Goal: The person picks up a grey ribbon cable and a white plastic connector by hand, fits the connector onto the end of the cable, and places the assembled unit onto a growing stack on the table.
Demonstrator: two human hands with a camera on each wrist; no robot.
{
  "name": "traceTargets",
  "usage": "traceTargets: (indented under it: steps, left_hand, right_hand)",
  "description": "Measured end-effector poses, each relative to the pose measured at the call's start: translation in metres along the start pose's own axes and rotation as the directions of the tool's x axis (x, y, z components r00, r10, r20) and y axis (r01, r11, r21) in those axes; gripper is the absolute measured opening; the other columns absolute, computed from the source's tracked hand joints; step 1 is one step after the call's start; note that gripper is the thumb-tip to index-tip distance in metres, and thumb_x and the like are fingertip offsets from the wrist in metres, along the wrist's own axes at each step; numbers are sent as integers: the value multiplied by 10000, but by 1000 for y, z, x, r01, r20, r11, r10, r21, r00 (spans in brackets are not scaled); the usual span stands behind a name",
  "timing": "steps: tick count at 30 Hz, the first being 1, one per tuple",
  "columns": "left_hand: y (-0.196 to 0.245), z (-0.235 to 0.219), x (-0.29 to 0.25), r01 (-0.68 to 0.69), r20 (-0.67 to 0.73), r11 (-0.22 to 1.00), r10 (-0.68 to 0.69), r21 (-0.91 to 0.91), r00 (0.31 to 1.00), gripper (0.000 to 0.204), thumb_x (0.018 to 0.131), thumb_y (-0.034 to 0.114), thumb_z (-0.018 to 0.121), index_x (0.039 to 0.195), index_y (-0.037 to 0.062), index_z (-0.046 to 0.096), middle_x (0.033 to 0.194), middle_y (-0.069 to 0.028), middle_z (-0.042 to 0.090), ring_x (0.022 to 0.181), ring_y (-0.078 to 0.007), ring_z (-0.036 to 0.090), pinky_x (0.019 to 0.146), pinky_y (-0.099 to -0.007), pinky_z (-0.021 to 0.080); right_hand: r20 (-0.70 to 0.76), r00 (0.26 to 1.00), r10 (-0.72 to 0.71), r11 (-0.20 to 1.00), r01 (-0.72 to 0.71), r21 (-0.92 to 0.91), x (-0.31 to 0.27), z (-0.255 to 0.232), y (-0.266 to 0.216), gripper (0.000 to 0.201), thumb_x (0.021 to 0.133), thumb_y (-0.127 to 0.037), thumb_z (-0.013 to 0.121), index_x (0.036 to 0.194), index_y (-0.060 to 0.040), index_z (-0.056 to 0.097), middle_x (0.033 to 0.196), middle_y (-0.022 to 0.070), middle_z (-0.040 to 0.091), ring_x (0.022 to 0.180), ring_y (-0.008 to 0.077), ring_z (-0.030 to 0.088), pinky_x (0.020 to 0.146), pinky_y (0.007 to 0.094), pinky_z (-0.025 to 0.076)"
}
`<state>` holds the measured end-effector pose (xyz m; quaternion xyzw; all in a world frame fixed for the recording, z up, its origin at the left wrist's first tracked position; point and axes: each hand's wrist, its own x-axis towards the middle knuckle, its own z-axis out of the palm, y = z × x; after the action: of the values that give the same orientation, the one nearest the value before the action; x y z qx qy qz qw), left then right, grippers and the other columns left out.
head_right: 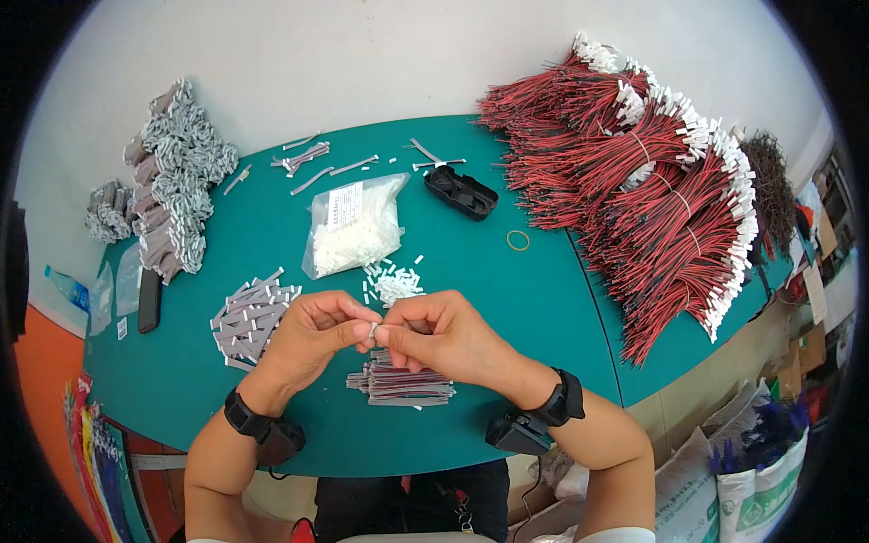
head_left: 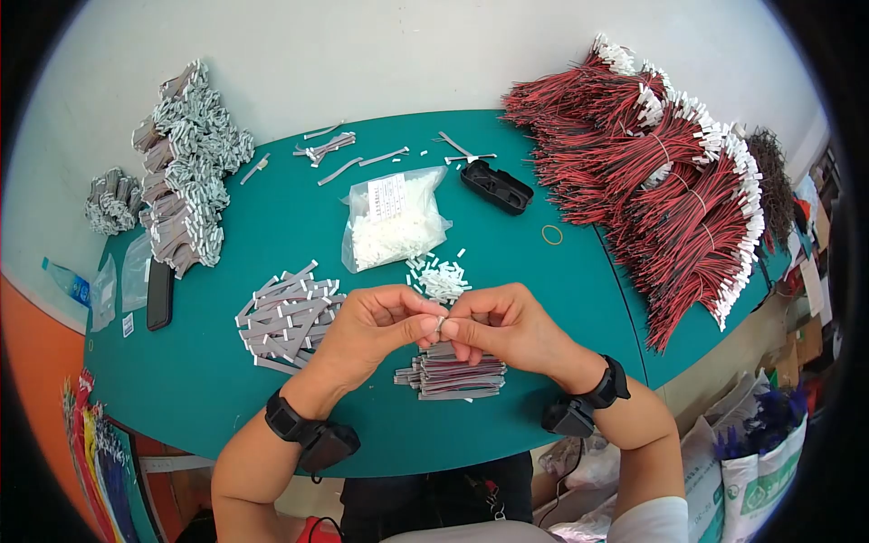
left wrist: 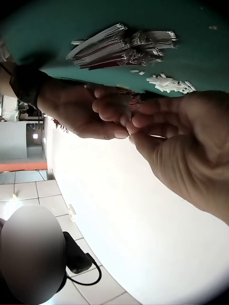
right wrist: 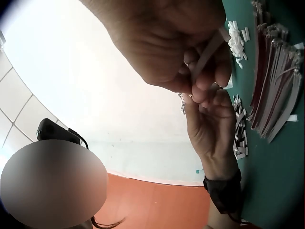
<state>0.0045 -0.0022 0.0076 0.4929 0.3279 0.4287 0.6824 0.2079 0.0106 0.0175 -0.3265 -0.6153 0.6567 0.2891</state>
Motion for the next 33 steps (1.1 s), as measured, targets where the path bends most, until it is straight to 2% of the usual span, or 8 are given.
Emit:
traceTargets:
  steps: [7, 10, 16, 19, 25, 28, 31, 33]
  left_hand:
    - [-1, 6, -2, -93, -51, 987, 101, 129, 994, 95, 814, 23, 663, 902, -6, 641, 873, -84, 661, 763, -104, 606, 691, -236, 498]
    - [-5, 9, -4, -181, -73, 940, 210, 291, 975, 95, 827, 17, 650, 916, -14, 639, 876, -77, 658, 772, -96, 600, 694, -229, 493]
    - [-7, 10, -3, -189, -112, 959, 216, 210, 970, 95, 839, 7, 633, 929, -22, 637, 877, -64, 653, 788, -85, 595, 704, -224, 490]
    - [-7, 9, -3, -177, -96, 961, 201, 214, 975, 120, 844, 47, 639, 946, -16, 641, 884, -70, 664, 827, -96, 599, 772, -245, 481]
    - [-11, 12, -4, -201, -120, 938, 242, 283, 963, 95, 836, -2, 634, 927, -27, 636, 878, -60, 649, 782, -81, 595, 704, -217, 491]
    - [-11, 11, -3, -193, -116, 937, 235, 292, 965, 99, 844, 13, 630, 934, -28, 636, 890, -71, 653, 786, -92, 598, 712, -227, 492]
    - [-4, 10, -1, -196, -75, 949, 220, 245, 973, 185, 905, 139, 579, 1026, 3, 617, 824, -39, 642, 757, -74, 569, 714, -225, 463]
    - [2, 7, 0, -169, -50, 944, 191, 284, 980, 247, 944, 231, 509, 1005, 3, 583, 763, -33, 591, 702, -78, 533, 656, -221, 437]
  right_hand:
    - [-53, 998, -26, 1000, 26, -4, -1, 3, 0, 193, 894, -185, 596, 775, -36, 621, 597, -32, 549, 520, 4, 447, 448, 174, 324]
    - [-80, 995, -59, 998, 60, 9, -1, 5, 4, 201, 890, -178, 600, 744, -39, 597, 589, -39, 531, 518, 2, 425, 445, 183, 301]
    - [-135, 988, -69, 997, 65, -36, -3, 10, 3, 179, 889, -128, 583, 750, -15, 581, 588, -57, 465, 537, -6, 363, 441, 199, 263]
    - [-145, 985, -90, 995, 81, -66, -3, 11, 3, 166, 884, -105, 575, 756, 1, 576, 584, -60, 429, 544, 5, 335, 443, 213, 254]
    - [-176, 963, -202, 953, 152, -263, -4, 13, 5, 152, 874, -99, 578, 772, 14, 576, 585, -51, 439, 543, 27, 327, 444, 233, 257]
    - [-164, 969, -185, 968, 151, -200, -3, 12, 6, 167, 888, -115, 568, 773, 6, 582, 585, -43, 460, 529, 20, 344, 437, 226, 265]
    - [-163, 980, -116, 991, 102, -89, -3, 13, -1, 170, 900, -132, 559, 785, -10, 587, 580, -36, 471, 517, 13, 365, 433, 214, 278]
    - [-149, 985, -85, 994, 74, -75, -5, 11, -4, 170, 905, -144, 558, 794, -18, 588, 577, -34, 478, 512, 12, 376, 432, 208, 285]
